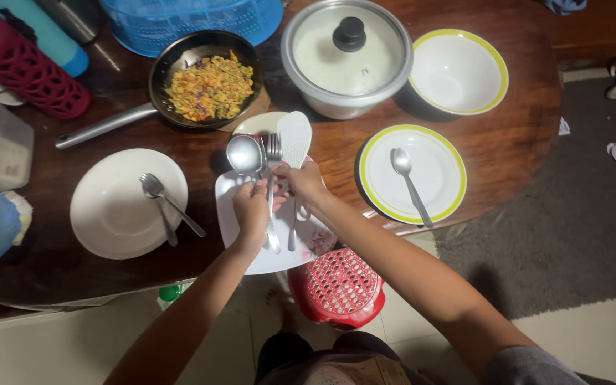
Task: Serve cooked rice from a rice cooker into bowls on a dining table
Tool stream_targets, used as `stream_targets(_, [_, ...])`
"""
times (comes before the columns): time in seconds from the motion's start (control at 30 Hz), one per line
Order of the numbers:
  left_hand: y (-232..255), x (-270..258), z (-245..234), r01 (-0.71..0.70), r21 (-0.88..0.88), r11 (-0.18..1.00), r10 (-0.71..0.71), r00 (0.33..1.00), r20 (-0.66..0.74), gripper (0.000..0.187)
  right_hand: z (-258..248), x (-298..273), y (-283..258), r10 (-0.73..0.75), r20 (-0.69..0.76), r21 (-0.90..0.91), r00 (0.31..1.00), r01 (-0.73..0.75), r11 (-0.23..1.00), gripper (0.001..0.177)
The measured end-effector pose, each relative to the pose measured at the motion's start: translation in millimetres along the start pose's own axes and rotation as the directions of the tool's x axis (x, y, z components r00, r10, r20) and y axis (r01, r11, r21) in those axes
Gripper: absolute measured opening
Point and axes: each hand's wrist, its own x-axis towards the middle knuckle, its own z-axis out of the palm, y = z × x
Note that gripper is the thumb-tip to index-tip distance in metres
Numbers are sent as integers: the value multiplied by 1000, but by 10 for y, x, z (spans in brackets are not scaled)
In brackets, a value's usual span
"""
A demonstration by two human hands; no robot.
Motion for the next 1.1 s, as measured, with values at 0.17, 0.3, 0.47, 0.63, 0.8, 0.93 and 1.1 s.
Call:
stream_targets(0.17, [-87,117,-180,-52,117,992,59,997,-58,28,-230,185,41,8,-29,-27,1000,-8,1000,16])
stream_targets(0.3, [-190,421,-493,-64,7,998,64,993,-98,33,-305,156,-34,-18,-40,-91,999,15,996,17])
stream_targets(0.47, [-86,466,-777,-105,87,991,119,977,-178,35,-242,37,39,-13,1,-251,1000,13,968,17])
stream_targets(0.63, [0,406,-889,-127,135,983,156,959,-236,36,-162,211,480,74,40,-432,996,-50,900,18])
stream_targets(0.8, [-80,389,-991,-130,83,988,146,961,-236,32,-117,372,856,122,-15,-495,992,-114,861,18])
stream_targets(0.93, [-136,347,-1046,-102,72,992,116,970,-216,31,-116,348,846,148,-57,-520,987,-156,840,25])
stream_targets(1.1, [-134,292,-993,-37,78,996,49,986,-160,29,-138,285,844,66,-67,-626,996,-94,774,23])
